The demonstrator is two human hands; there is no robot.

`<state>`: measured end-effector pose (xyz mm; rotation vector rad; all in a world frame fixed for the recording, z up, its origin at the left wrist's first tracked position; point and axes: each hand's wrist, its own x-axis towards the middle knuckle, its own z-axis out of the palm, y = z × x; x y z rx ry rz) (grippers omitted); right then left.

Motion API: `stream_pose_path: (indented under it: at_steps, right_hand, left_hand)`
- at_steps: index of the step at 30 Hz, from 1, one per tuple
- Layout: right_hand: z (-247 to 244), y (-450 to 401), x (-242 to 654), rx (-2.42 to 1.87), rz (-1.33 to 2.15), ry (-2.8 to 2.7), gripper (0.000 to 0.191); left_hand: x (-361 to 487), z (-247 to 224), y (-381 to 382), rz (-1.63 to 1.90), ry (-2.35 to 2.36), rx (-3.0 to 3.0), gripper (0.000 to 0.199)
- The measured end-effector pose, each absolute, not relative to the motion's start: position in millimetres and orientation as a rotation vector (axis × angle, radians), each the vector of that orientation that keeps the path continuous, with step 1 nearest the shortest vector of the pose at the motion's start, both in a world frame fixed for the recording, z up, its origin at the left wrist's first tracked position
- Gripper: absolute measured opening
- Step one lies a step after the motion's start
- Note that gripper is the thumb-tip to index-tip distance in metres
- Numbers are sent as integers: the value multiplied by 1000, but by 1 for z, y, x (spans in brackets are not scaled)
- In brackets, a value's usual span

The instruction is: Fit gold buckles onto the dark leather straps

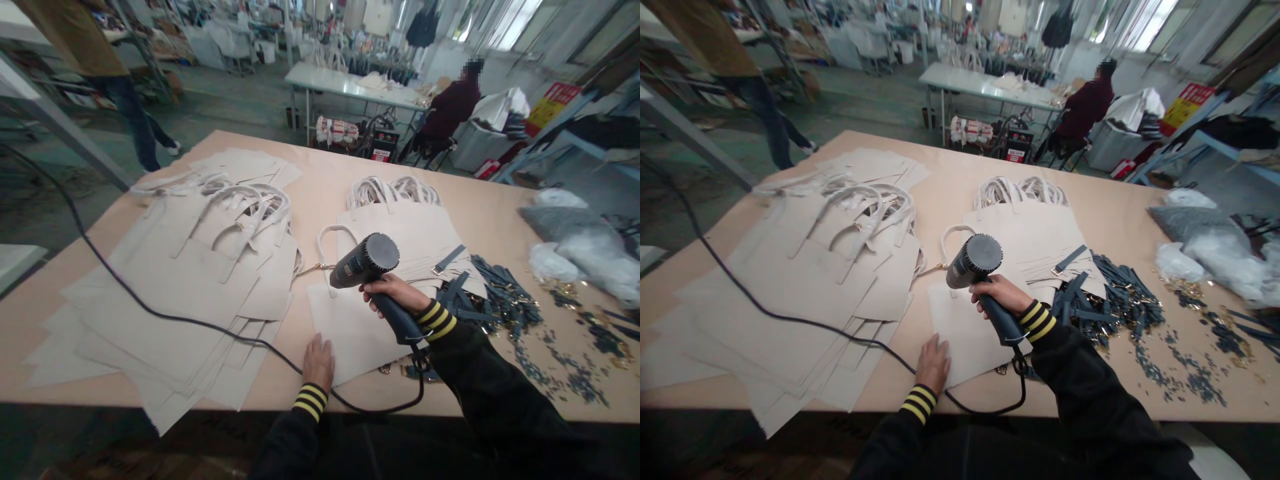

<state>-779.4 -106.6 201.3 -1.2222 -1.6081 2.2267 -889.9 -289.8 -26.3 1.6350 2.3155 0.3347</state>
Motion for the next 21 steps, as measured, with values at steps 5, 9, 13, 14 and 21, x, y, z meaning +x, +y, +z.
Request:
stream_pose_path:
  at_steps: [5,9,13,14,21]
  right_hand:
    - [203,-113,-799,-1183,2293,-1572,22]
    - [198,-117,-824,-1130,2346,-1574,20]
    - [195,-119,-832,-1135,2317,-1584,21]
    - [197,-120,-828,-1146,2299,-1583,21]
    - [235,-118,-746,-1361,1848,-1601,24]
  left_hand:
    - [-890,-22,-294,337,2254,1679,33]
    - [-891,-17,-298,331,2224,1691,31]
    - [-895,-11,-297,296,2247,1658,27]
    - [-898,-9,-295,281,2270,1633,26]
    - [-919,2,-265,171,2473,1394,36]
